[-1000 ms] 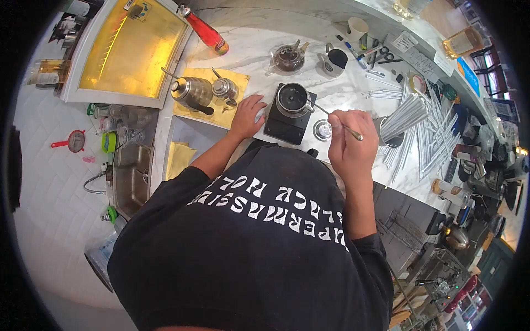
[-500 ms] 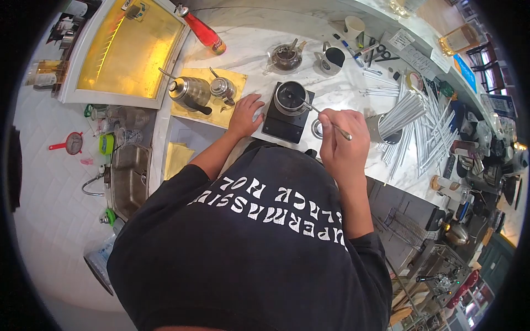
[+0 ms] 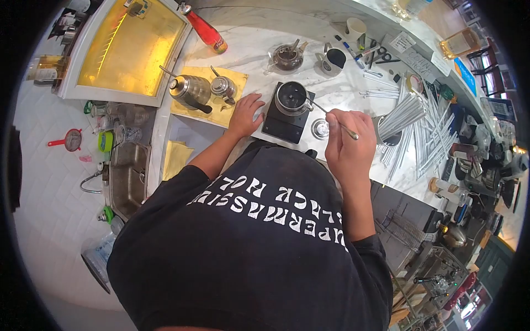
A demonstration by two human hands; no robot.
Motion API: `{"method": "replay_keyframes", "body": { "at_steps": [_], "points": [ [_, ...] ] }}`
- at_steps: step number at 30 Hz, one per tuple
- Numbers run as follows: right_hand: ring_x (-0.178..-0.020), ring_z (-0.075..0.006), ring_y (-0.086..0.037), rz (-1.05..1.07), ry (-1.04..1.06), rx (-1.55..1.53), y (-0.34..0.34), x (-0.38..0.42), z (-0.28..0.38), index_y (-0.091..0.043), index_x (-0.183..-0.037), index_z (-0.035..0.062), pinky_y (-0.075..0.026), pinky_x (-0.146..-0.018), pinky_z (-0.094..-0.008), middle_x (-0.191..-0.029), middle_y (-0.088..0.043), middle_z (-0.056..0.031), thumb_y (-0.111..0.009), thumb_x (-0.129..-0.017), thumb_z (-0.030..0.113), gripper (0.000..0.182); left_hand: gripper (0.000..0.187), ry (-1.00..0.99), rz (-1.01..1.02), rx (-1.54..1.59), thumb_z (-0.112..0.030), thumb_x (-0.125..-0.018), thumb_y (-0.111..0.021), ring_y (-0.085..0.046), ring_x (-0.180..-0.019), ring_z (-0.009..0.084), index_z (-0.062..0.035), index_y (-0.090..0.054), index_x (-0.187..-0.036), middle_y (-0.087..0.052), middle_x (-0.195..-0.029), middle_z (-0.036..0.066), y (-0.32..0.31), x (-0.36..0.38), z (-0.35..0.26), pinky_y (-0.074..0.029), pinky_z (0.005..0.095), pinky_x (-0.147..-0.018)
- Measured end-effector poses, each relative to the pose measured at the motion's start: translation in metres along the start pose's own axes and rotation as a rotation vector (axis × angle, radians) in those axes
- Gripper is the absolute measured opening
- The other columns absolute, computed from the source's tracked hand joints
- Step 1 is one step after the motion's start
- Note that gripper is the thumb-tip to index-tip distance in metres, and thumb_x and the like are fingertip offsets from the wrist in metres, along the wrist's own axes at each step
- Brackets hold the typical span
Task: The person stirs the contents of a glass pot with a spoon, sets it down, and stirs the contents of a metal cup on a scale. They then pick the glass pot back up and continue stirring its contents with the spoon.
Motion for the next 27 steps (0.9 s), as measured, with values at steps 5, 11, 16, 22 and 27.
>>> {"method": "replay_keyframes", "body": {
  "at_steps": [5,11,16,22,27],
  "points": [
    [-0.075,-0.0327,-0.064,0.048,0.011,-0.024,-0.006,-0.003,0.004,-0.067,-0.095,0.0021,-0.051,-0.081,-0.0434,-0.084,-0.069,-0.0095,-0.069,-0.096,0.003,0.003,0.038,-0.003,-0.014,0.0,-0.02,-0.086,-0.072,-0.049,-0.141,0.0339,-0.0103,-0.067,-0.122,-0.058,-0.145,0.011,-0.002,0.0,0.001,-0.038,0.0493,-0.118],
    [-0.073,-0.0298,-0.063,0.032,0.051,-0.002,0.0,-0.002,0.004,-0.066,-0.095,0.0025,-0.05,-0.083,-0.0431,-0.084,-0.069,-0.0082,-0.069,-0.096,0.002,0.003,0.039,-0.004,-0.01,0.003,-0.02,-0.086,-0.072,-0.049,-0.14,0.0336,-0.0104,-0.067,-0.123,-0.057,-0.145,0.012,-0.001,-0.001,0.001,-0.038,0.0493,-0.118],
    [-0.072,-0.0287,-0.063,0.071,0.03,-0.026,-0.011,-0.004,0.006,-0.065,-0.094,0.003,-0.051,-0.086,-0.0453,-0.083,-0.069,-0.0069,-0.068,-0.096,0.002,0.004,0.039,-0.004,-0.014,0.005,-0.02,-0.085,-0.072,-0.049,-0.141,0.0336,-0.0105,-0.067,-0.123,-0.058,-0.145,0.012,0.0,-0.001,0.0,-0.038,0.0491,-0.118],
    [-0.072,-0.0281,-0.063,0.023,0.07,-0.046,-0.002,-0.001,0.005,-0.065,-0.095,0.0029,-0.052,-0.085,-0.0462,-0.083,-0.069,-0.0071,-0.068,-0.096,0.001,0.003,0.039,0.004,-0.006,-0.001,-0.019,-0.085,-0.072,-0.049,-0.141,0.033,-0.0103,-0.067,-0.123,-0.058,-0.144,0.012,-0.002,-0.001,0.001,-0.037,0.0484,-0.118],
    [-0.073,-0.0279,-0.064,0.04,0.013,-0.046,-0.014,0.001,0.001,-0.065,-0.095,0.0031,-0.052,-0.086,-0.0467,-0.086,-0.071,-0.0069,-0.067,-0.096,0.001,0.004,0.041,0.0,-0.008,0.004,-0.019,-0.084,-0.072,-0.049,-0.142,0.032,-0.0099,-0.067,-0.123,-0.059,-0.144,0.011,-0.001,-0.001,0.001,-0.037,0.0479,-0.119]
  ]
}}
Point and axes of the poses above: each hand's wrist, its own x-axis away from the middle knuckle, its own y-axis out of the back of the hand, z = x × y, the point moved 8 cm from there along -x, towards the middle knuckle
